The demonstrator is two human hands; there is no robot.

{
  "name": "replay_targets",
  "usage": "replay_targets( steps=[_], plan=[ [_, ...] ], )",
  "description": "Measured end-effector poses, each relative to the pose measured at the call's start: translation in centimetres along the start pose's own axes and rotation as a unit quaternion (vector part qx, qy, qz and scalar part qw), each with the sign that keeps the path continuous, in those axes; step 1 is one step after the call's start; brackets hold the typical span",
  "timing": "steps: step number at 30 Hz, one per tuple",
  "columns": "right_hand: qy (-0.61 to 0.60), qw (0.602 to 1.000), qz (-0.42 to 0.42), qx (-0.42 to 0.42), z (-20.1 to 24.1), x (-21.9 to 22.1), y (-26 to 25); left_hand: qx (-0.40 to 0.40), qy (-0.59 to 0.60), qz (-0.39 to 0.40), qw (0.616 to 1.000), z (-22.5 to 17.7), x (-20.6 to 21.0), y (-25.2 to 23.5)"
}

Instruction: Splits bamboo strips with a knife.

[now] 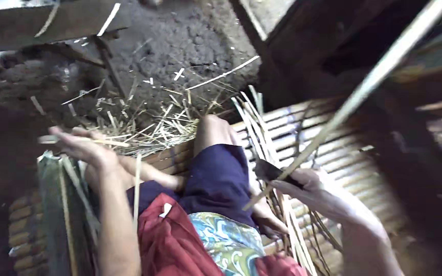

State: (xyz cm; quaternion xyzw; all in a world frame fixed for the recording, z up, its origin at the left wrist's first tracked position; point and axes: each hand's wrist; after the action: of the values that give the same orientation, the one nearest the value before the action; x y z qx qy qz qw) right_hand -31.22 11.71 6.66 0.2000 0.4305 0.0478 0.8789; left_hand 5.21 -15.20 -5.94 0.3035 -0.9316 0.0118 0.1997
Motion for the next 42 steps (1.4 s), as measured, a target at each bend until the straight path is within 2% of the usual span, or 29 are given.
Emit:
replay_targets(
  steps=[2,3,5,6,10,12,14,17,20,22,24,26,29,31,32,34,36,39,42],
  plan=[
    [0.017,0.984,0.066,0.165,-4.5,-0.4,3.4,-0.037,-0.111,0.065,0.991,0.8,-1.6,-2.3],
    [0.032,0.968,0.076,0.237,-6.8,0.2,5.4,-0.079,-0.186,0.112,0.973,1.4,-2.5,-3.1],
    [0.069,0.934,0.070,0.344,-11.3,3.0,10.3,-0.150,-0.314,0.225,0.910,2.2,-4.6,-3.6],
    [0.087,0.919,0.063,0.380,-13.0,4.8,13.1,-0.177,-0.356,0.255,0.881,2.5,-5.3,-3.3],
    [0.075,0.866,0.061,0.490,-16.7,11.3,23.6,-0.217,-0.419,0.344,0.812,3.2,-5.9,-0.9],
    [0.039,0.842,0.071,0.533,-17.4,13.3,26.7,-0.238,-0.410,0.401,0.784,3.3,-6.2,0.2],
    [0.012,0.836,0.036,0.548,-17.7,14.0,27.4,-0.257,-0.385,0.435,0.773,2.9,-6.5,1.6],
    [0.041,0.866,-0.061,0.495,-16.8,12.8,23.8,-0.261,-0.323,0.415,0.810,2.0,-6.8,4.3],
    [0.087,0.921,-0.176,0.336,-15.7,10.9,16.5,-0.275,-0.270,0.392,0.835,1.6,-7.5,6.2],
    [0.045,0.948,-0.221,0.224,-14.7,9.8,10.4,-0.271,-0.263,0.379,0.845,1.2,-8.2,7.1],
    [-0.045,0.962,-0.202,0.179,-11.6,9.1,4.2,-0.272,-0.246,0.363,0.857,-0.1,-8.4,8.3],
    [-0.159,0.964,-0.162,0.140,-6.5,8.9,-1.0,-0.277,-0.236,0.370,0.855,-2.0,-8.3,10.0],
    [-0.312,0.948,-0.068,-0.005,-0.3,9.7,-6.3,-0.284,-0.157,0.405,0.855,-5.2,-7.6,13.6],
    [-0.396,0.912,0.024,-0.104,3.2,10.6,-8.5,-0.280,-0.108,0.405,0.864,-7.4,-7.0,15.6],
    [-0.457,0.875,0.089,-0.136,5.0,11.0,-9.2,-0.272,-0.091,0.409,0.866,-8.2,-6.9,16.4],
    [-0.559,0.774,0.243,-0.169,8.1,11.5,-10.1,-0.240,-0.069,0.425,0.870,-9.2,-7.4,17.2],
    [-0.596,0.683,0.380,-0.183,10.0,11.6,-10.2,-0.227,-0.043,0.423,0.876,-9.7,-7.8,17.9],
    [-0.626,0.606,0.466,-0.152,11.4,11.6,-9.2,-0.219,-0.028,0.387,0.895,-10.0,-7.8,18.8],
    [-0.657,0.565,0.484,-0.122,11.8,11.9,-8.5,-0.207,-0.042,0.355,0.911,-9.9,-7.5,19.2]
  ],
)
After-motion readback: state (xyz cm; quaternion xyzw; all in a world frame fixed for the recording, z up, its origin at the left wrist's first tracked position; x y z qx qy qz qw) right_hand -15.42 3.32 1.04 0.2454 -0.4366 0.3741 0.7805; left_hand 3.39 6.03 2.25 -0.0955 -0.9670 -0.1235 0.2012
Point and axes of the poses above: each hand's wrist, its own y-axis away from the middle knuckle, its own x-axis out of the palm, z = x × y, and after that the axes turned 4 degrees about z, right-handed
